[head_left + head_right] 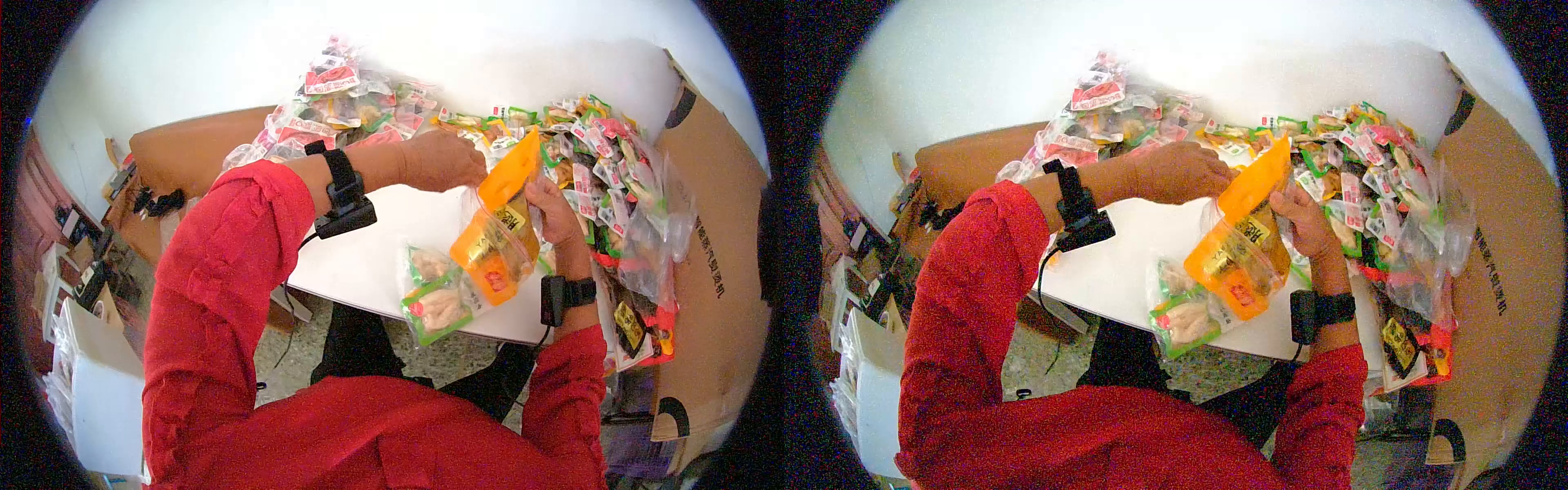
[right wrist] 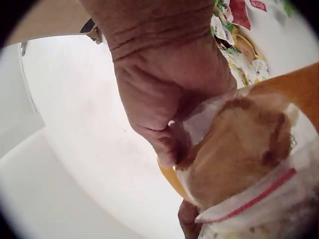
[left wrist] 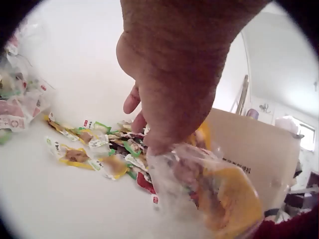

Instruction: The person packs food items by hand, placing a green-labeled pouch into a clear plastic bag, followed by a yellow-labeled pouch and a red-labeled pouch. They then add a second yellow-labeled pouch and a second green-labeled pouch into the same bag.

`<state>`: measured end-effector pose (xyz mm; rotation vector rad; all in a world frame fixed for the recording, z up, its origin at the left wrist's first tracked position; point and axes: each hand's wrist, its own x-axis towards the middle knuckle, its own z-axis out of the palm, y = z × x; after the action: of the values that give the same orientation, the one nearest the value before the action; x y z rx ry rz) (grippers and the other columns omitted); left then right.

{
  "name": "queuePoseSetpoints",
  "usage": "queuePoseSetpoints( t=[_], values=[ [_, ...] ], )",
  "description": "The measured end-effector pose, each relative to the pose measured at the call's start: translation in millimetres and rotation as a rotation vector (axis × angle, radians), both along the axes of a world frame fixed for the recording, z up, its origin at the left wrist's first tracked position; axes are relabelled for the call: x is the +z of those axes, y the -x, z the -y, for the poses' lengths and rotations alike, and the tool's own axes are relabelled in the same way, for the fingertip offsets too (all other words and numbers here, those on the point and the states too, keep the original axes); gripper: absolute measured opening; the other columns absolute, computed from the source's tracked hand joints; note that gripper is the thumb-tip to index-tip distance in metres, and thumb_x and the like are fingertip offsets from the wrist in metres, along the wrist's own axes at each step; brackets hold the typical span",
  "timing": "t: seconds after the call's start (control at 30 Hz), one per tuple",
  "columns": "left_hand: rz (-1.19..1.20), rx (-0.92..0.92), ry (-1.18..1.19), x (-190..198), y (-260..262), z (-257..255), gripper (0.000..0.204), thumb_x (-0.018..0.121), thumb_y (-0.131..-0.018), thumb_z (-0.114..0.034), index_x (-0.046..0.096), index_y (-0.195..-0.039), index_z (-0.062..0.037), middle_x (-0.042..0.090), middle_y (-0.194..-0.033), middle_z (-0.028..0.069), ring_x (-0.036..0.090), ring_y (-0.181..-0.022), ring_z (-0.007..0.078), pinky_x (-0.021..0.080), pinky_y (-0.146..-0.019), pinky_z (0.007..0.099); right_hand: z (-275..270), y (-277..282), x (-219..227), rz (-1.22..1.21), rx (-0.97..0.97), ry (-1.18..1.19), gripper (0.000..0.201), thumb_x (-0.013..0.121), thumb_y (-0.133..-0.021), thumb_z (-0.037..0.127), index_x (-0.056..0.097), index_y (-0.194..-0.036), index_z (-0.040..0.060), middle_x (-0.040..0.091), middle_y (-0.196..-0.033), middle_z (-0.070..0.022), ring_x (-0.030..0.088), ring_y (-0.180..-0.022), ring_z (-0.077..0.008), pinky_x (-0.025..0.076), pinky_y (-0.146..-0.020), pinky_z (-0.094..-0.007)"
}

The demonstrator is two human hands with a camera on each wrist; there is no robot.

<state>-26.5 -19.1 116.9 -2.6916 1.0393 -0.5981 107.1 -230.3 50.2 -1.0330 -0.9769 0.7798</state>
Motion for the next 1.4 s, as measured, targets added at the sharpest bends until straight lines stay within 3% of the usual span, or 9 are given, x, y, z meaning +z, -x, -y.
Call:
queuePoseSetpoints(
  t=[0.1, 0.3, 0.43, 0.57, 0.7, 1.0, 1.07, 1.23, 1.4],
  values=[
    [-0.092, 0.254, 0.159, 11, 9, 2, 0.006, 0.049, -0.078, -0.017, 0.054, -0.082, -0.0145, 0.058, -0.072, 0.0056, 0.059, -0.073, 0.027, 0.046, -0.063, 0.0392, -1, 6, 5, -0.009, -0.013, 0.086, 0.035, 0.055, -0.084, 0.021, 0.048, -0.114, 0.0037, 0.057, -0.107, -0.0026, 0.055, -0.093, -0.0127, 0.044, -0.082, -0.0276],
    [-0.199, 0.306, 0.474, 17, 8, 24, 0.014, 0.046, -0.083, -0.024, 0.055, -0.087, -0.0139, 0.059, -0.071, 0.0076, 0.059, -0.073, 0.0289, 0.046, -0.062, 0.0422, -3, 16, 17, 0.007, -0.003, 0.218, 0.031, 0.056, -0.084, 0.021, 0.051, -0.108, 0.0031, 0.058, -0.097, -0.0002, 0.055, -0.084, -0.0088, 0.044, -0.075, -0.0245],
    [-0.209, 0.379, 0.524, 21, 0, 19, 0.017, 0.047, -0.082, -0.024, 0.056, -0.091, -0.0126, 0.06, -0.075, 0.0083, 0.06, -0.071, 0.0269, 0.046, -0.061, 0.0419, 0, 39, 34, 0.313, -0.244, 0.168, 0.033, 0.055, -0.083, 0.022, 0.052, -0.108, 0.001, 0.058, -0.1, -0.0026, 0.055, -0.086, -0.0121, 0.042, -0.08, -0.0268],
    [-0.633, 0.189, 0.878, 12, -10, 4, 0.016, 0.047, -0.082, -0.019, 0.054, -0.084, -0.0051, 0.057, -0.065, 0.0057, 0.056, -0.054, 0.0141, 0.045, -0.05, 0.0291, 10, 44, 35, 0.27, -0.229, 0.008, 0.03, 0.055, -0.083, 0.02, 0.053, -0.107, 0.0017, 0.058, -0.098, -0.0013, 0.054, -0.086, -0.0106, 0.041, -0.078, -0.0253],
    [-0.673, 0.122, 1.006, 7, -12, 3, 0.016, 0.047, -0.082, -0.019, 0.054, -0.083, -0.0039, 0.055, -0.061, 0.0037, 0.052, -0.051, 0.0111, 0.042, -0.047, 0.0238, -2, 35, 17, 0.235, -0.178, 0.119, 0.028, 0.054, -0.083, 0.022, 0.056, -0.104, 0.0033, 0.059, -0.093, 0.0012, 0.052, -0.083, -0.0078, 0.04, -0.077, -0.0227],
    [-0.137, 0.384, 0.534, -8, -6, 0, 0.019, 0.05, -0.079, -0.019, 0.057, -0.094, -0.0081, 0.059, -0.077, 0.0087, 0.06, -0.074, 0.0242, 0.047, -0.06, 0.037, -22, 47, 17, 0.32, -0.384, 0.279, 0.031, 0.057, -0.083, 0.025, 0.057, -0.104, 0.0022, 0.059, -0.091, 0.0009, 0.053, -0.078, -0.0074, 0.042, -0.07, -0.0228],
    [0.061, 0.206, 0.415, -9, 0, 6, 0.021, 0.052, -0.077, -0.019, 0.055, -0.096, -0.0109, 0.057, -0.083, 0.0079, 0.059, -0.078, 0.0275, 0.047, -0.062, 0.0395, -23, 41, 8, 0.329, -0.384, 0.285, 0.031, 0.057, -0.083, 0.025, 0.056, -0.105, 0.003, 0.059, -0.092, 0.0016, 0.052, -0.079, -0.0061, 0.041, -0.071, -0.0214],
    [0.078, 0.194, 0.184, -3, 27, 28, 0.02, 0.052, -0.076, -0.019, 0.052, -0.094, -0.0117, 0.051, -0.084, 0.0066, 0.058, -0.072, 0.0278, 0.046, -0.058, 0.0406, -18, 34, 4, 0.257, -0.54, 0.346, 0.03, 0.058, -0.082, 0.028, 0.059, -0.094, 0.0003, 0.061, -0.085, -0.0035, 0.056, -0.074, -0.0116, 0.045, -0.068, -0.026],
    [0.045, -0.023, 0.046, -31, 32, 51, 0.022, 0.052, -0.075, -0.021, 0.049, -0.095, -0.0121, 0.05, -0.098, 0.0068, 0.059, -0.075, 0.0235, 0.05, -0.056, 0.0358, -25, 39, 3, 0.008, -0.438, 0.185, 0.031, 0.06, -0.079, 0.03, 0.057, -0.096, 0.0038, 0.06, -0.084, -0.0035, 0.058, -0.071, -0.0113, 0.048, -0.06, -0.0254]
  ],
)
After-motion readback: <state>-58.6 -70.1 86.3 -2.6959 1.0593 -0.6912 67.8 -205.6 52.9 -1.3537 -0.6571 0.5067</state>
